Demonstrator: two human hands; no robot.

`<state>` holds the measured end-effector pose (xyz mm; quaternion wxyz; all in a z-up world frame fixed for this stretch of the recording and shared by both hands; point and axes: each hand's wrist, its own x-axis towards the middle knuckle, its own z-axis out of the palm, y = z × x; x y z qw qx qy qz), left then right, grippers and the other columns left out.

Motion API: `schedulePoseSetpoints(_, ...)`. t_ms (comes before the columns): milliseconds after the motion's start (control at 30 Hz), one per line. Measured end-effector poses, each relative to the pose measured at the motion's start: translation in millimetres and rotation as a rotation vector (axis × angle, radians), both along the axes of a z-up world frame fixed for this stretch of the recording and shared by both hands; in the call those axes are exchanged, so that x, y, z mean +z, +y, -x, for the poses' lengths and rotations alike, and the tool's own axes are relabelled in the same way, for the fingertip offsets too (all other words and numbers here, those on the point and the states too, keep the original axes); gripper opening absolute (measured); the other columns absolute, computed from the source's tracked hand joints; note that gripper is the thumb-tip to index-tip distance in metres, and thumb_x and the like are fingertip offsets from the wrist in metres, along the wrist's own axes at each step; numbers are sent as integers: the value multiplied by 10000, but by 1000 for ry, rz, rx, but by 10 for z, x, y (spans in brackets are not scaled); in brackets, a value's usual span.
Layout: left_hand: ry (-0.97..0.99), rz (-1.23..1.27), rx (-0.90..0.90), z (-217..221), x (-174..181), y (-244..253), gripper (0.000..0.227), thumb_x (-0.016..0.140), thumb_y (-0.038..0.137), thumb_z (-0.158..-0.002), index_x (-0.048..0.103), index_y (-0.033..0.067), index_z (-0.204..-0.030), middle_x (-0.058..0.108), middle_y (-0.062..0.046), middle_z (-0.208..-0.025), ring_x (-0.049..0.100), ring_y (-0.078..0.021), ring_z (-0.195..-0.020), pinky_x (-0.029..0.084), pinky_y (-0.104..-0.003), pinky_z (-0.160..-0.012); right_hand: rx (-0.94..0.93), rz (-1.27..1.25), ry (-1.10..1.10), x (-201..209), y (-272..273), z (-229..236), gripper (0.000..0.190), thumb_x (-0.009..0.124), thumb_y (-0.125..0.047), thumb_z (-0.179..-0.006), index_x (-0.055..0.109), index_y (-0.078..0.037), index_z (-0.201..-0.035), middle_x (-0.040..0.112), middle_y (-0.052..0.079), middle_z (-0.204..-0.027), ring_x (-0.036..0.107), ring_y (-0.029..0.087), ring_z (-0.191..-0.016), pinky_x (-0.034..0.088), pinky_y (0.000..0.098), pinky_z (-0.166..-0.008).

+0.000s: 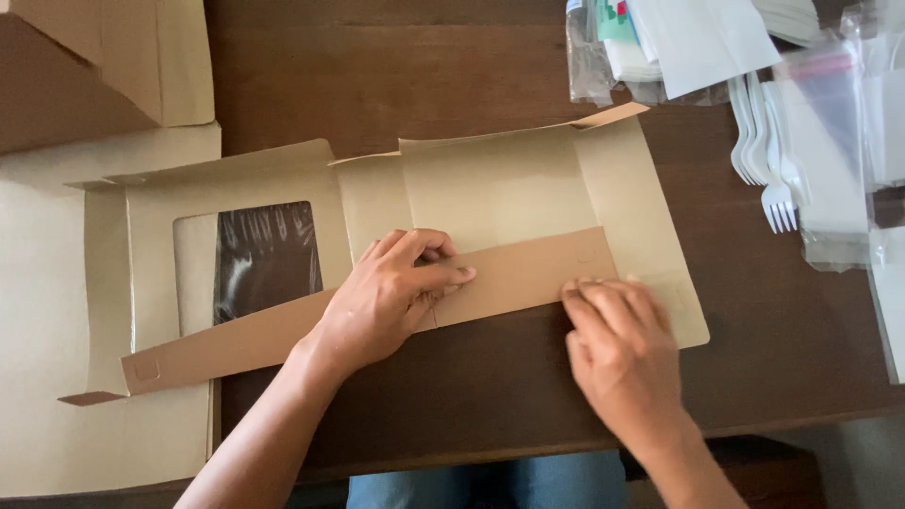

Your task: The person folds and assembles a flat cardboard box with a clear window. They fold the side flaps, tuck tabs into slots, and secure the box into its final shape on a wooden table.

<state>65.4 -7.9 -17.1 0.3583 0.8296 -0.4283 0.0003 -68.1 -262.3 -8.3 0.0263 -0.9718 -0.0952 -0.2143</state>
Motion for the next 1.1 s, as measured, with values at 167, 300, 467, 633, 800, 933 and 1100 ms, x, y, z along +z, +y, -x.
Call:
schedulePoseSetpoints(167, 4, 21, 6, -6, 12, 9, 216, 625, 110, -1002, 786, 196, -1117, 617, -37, -1138, 590, -285, -1007, 480, -442, -866, 70, 10, -34, 131, 349, -88, 266, 761, 60, -809, 765, -33, -1058, 741, 66, -1043, 657, 217, -964, 466, 442, -1094)
schedulePoseSetpoints(300, -5, 14, -11, -11, 8, 23, 264, 558, 86, -1017, 776, 184, -1127, 609, -46, -1157, 587, -287, -1036, 481, -445, -865, 89, 56, -52, 109, 559, -98, 195, 766, 9, -852, 772, -54, -1037, 751, 71, -1029, 665, 201, -911, 475, 424, -1083)
schedulePoseSetpoints(467, -7, 2, -27, -27, -42, 39, 516, 454, -108, -845, 762, 179, -1144, 600, -47, -1164, 565, -291, -1029, 481, -447, -891, 134, 26, -40, 166, 823, -119, 198, 716, 5, -898, 751, -33, -1089, 717, 69, -1038, 653, 206, -943, 481, 428, -1082)
schedulePoseSetpoints(633, 1, 12, -8, -24, -50, 38, 555, 457, -130, -807, 784, 168, -1142, 619, -58, -1167, 579, -296, -1027, 497, -457, -904, 190, -24, -36, 200, 1083, -137, 172, 720, -21, -928, 742, -20, -1099, 714, 82, -1055, 662, 207, -962, 502, 417, -1062)
schedulePoseSetpoints(800, -60, -19, -9, -1, -27, 43, 339, 637, 21, -875, 758, 193, -1141, 583, -53, -1179, 576, -285, -1034, 498, -455, -885, 225, -103, -48, 145, 1170, -147, 197, 591, 12, -956, 738, -5, -1086, 658, 85, -1031, 608, 230, -881, 503, 429, -1062)
schedulePoseSetpoints(933, -53, -36, -34, 7, 13, 53, 257, 649, 89, -952, 751, 174, -1172, 584, -70, -1194, 573, -289, -1026, 477, -451, -881, 235, -120, -83, 204, 1053, -161, 168, 635, 19, -943, 766, -18, -1041, 667, 70, -948, 616, 228, -828, 505, 466, -1056)
schedulePoseSetpoints(1100, -45, -39, -20, 13, -29, 56, 539, 488, -135, -842, 759, 186, -1180, 587, -64, -1196, 564, -301, -999, 474, -454, -858, 150, -25, -95, 205, 808, -120, 227, 662, -1, -912, 765, -91, -1094, 715, 13, -1009, 660, 191, -889, 443, 481, -1089)
